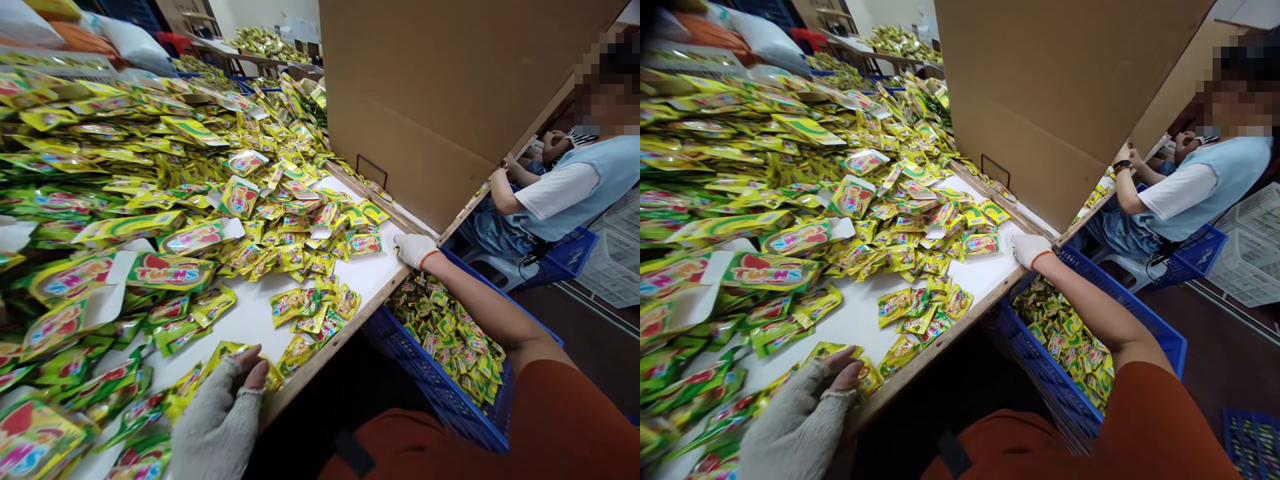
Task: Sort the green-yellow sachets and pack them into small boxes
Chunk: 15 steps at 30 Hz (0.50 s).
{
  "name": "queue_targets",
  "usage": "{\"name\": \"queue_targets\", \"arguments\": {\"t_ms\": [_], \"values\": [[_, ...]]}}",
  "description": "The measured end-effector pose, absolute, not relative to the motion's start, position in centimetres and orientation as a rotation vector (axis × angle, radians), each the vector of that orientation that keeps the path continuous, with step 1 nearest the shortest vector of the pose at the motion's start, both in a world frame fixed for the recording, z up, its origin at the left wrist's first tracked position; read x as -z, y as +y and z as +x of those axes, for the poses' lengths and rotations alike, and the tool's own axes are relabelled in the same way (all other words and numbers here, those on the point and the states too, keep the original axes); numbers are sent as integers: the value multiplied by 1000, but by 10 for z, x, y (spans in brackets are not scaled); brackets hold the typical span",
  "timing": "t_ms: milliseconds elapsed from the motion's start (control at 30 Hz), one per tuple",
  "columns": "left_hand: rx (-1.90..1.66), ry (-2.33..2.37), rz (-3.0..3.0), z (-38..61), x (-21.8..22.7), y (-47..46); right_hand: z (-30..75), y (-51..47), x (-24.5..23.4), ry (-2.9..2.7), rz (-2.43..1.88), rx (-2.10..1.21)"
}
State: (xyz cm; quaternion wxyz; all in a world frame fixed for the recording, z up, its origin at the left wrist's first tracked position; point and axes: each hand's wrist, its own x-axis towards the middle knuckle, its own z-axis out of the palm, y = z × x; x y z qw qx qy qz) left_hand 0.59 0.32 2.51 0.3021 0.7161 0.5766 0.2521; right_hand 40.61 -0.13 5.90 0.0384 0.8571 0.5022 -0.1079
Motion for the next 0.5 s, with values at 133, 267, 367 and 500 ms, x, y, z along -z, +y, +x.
{"name": "queue_targets", "arguments": {"t_ms": [133, 267, 367, 500], "values": [[-770, 1498, 1928, 3, -25, -5, 402, -1, -69, 1629, 2651, 289], [-921, 1311, 2064, 22, -24, -15, 367, -10, -85, 2134, 2693, 451], [-1022, 1112, 2189, 53, -22, -15, 318, -12, -92, 2710, 2596, 925], [-1062, 1098, 2274, 82, -21, 0, 260, -5, -88, 2862, 2443, 1269]]}}
